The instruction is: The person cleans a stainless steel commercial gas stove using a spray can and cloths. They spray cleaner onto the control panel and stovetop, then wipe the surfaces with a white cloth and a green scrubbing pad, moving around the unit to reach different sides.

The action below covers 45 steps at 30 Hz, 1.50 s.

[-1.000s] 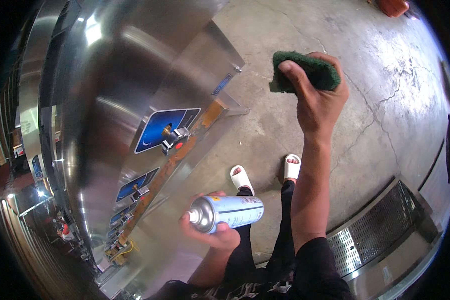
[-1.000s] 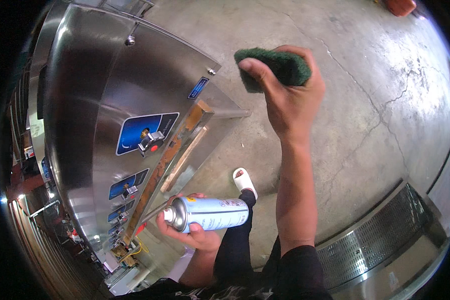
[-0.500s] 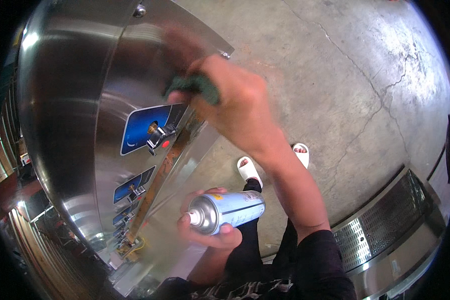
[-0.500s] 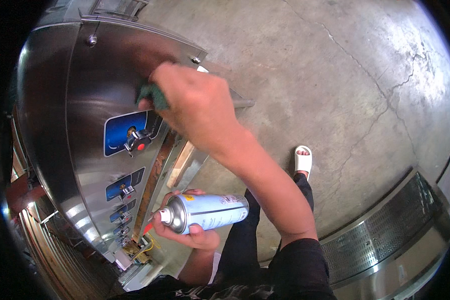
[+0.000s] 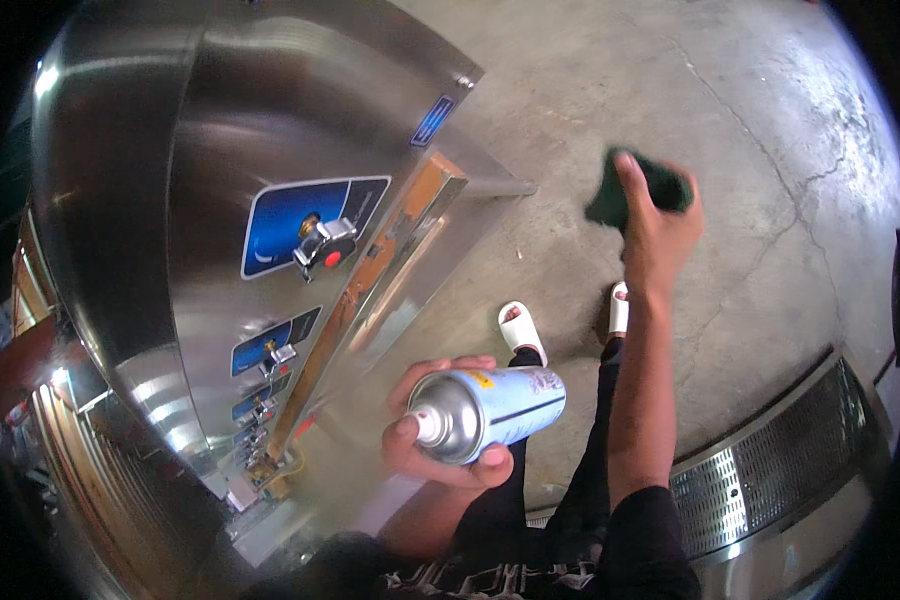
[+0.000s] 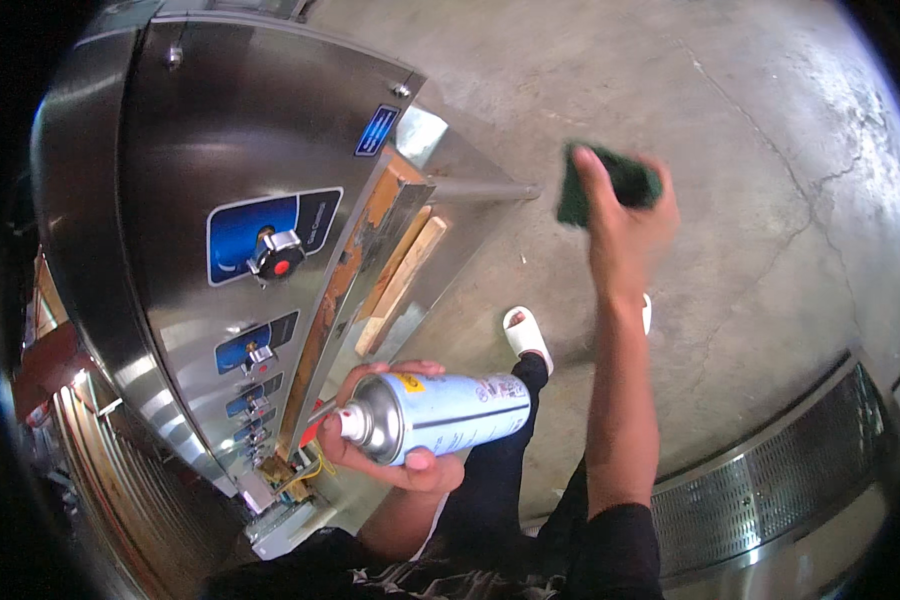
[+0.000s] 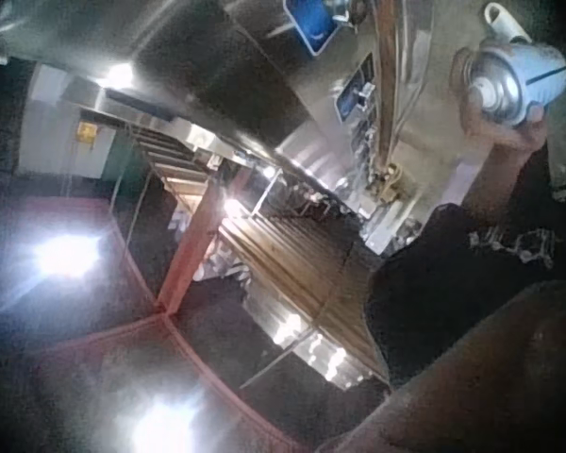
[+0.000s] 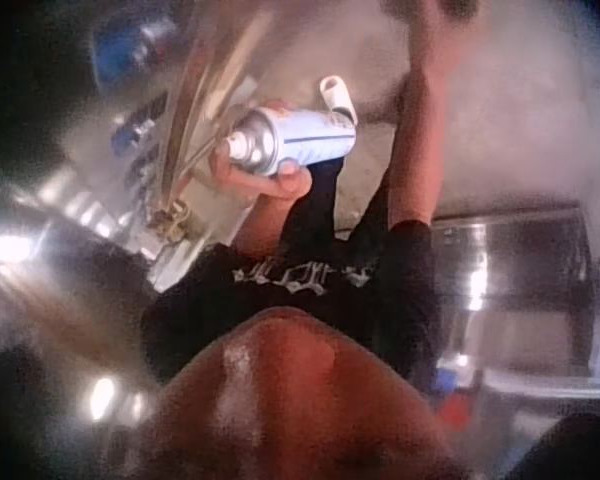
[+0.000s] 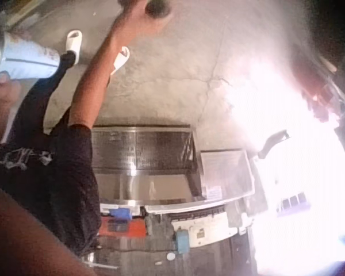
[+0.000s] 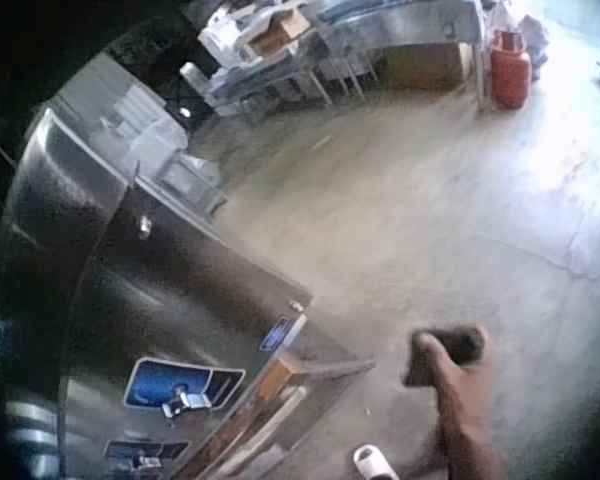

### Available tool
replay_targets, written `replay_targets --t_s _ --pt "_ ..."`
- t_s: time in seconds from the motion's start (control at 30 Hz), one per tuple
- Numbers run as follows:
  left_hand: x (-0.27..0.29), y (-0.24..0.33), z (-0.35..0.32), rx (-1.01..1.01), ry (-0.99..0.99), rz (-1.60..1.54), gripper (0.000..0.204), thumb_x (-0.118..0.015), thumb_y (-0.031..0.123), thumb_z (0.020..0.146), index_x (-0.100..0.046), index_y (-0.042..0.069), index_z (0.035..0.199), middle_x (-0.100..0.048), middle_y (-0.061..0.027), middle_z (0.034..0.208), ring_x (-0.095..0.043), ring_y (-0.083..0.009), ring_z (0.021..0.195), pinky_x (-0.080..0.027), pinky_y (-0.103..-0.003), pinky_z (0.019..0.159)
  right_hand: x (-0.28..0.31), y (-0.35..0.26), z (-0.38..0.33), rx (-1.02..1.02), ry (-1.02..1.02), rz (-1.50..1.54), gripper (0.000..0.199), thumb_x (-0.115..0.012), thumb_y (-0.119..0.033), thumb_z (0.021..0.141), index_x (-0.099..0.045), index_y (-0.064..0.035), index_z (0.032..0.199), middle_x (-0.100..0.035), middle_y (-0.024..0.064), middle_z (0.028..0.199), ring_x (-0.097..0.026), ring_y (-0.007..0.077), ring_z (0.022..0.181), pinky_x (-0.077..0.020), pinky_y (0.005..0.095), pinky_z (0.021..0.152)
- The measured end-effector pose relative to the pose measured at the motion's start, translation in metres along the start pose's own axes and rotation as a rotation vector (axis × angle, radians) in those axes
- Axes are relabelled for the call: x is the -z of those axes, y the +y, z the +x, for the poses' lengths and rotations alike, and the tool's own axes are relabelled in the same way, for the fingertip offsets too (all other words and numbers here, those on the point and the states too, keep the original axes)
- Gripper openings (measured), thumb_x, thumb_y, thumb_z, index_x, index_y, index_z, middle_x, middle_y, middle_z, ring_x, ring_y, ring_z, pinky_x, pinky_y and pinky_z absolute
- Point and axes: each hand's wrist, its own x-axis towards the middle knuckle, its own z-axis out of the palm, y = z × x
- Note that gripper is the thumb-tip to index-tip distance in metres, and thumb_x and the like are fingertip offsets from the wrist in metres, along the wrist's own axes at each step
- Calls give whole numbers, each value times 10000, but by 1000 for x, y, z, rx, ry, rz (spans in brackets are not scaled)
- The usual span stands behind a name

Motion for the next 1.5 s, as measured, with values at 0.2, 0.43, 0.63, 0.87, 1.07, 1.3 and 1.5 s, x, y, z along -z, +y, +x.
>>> replay_targets --t_s 0.2,0.43,0.63,0.87,1.07,1.3,1.5 --pt "4 -28 7 -67 21 127 768 -627 494 957 -170 139 1463 -440 -316 1290 -690 -376 845 -611 -454 696 97 164 -86 -276 -87 -295 352 -845 -270 848 -664 14 953 -669 56 866 -610 131 792 -520 311 748" --pt "22 -27 -8 -42 -37 385 785 -654 455 939 -179 107 1458 -453 -272 1300 -635 -363 993 -606 -490 738 184 194 -132 -541 -218 -185 289 -831 -187 866 -666 16 988 -671 42 872 -603 120 795 -503 280 750" --pt "24 9 12 77 84 516 674 -650 304 931 -336 -22 1430 -435 -202 1326 -474 -278 1226 -394 -431 1053 231 158 -71 -335 -222 -335 337 -849 -205 843 -635 31 955 -656 44 839 -589 110 760 -506 274 723" --pt "1 29 80 -20 308 578 575 -673 185 949 -386 -12 1407 -445 -216 1325 -498 -301 1197 -396 -426 1047 285 111 -39 -199 -183 -442 355 -846 -242 851 -640 27 957 -650 44 807 -575 116 739 -503 287 697" --pt "31 48 80 207 504 595 558 -659 179 970 -380 7 1421 -542 -232 1267 -581 -323 1115 -453 -431 981 312 101 -77 -270 -140 -399 387 -870 -253 815 -657 42 949 -691 78 815 -605 145 745 -516 325 713" --pt "108 95 1 497 262 571 616 -716 170 912 -393 -7 1406 -503 -234 1350 -524 -360 1228 -396 -461 1068 324 64 -126 -244 -230 -417 334 -865 -202 800 -661 34 919 -687 81 797 -608 156 733 -517 322 695" --pt "182 167 -117 225 -128 319 659 -824 242 806 -472 36 1324 -528 -284 1275 -550 -440 1148 -463 -529 977 297 22 -133 -148 -448 -526 257 -811 -165 855 -647 21 922 -659 46 796 -599 139 714 -518 316 657"
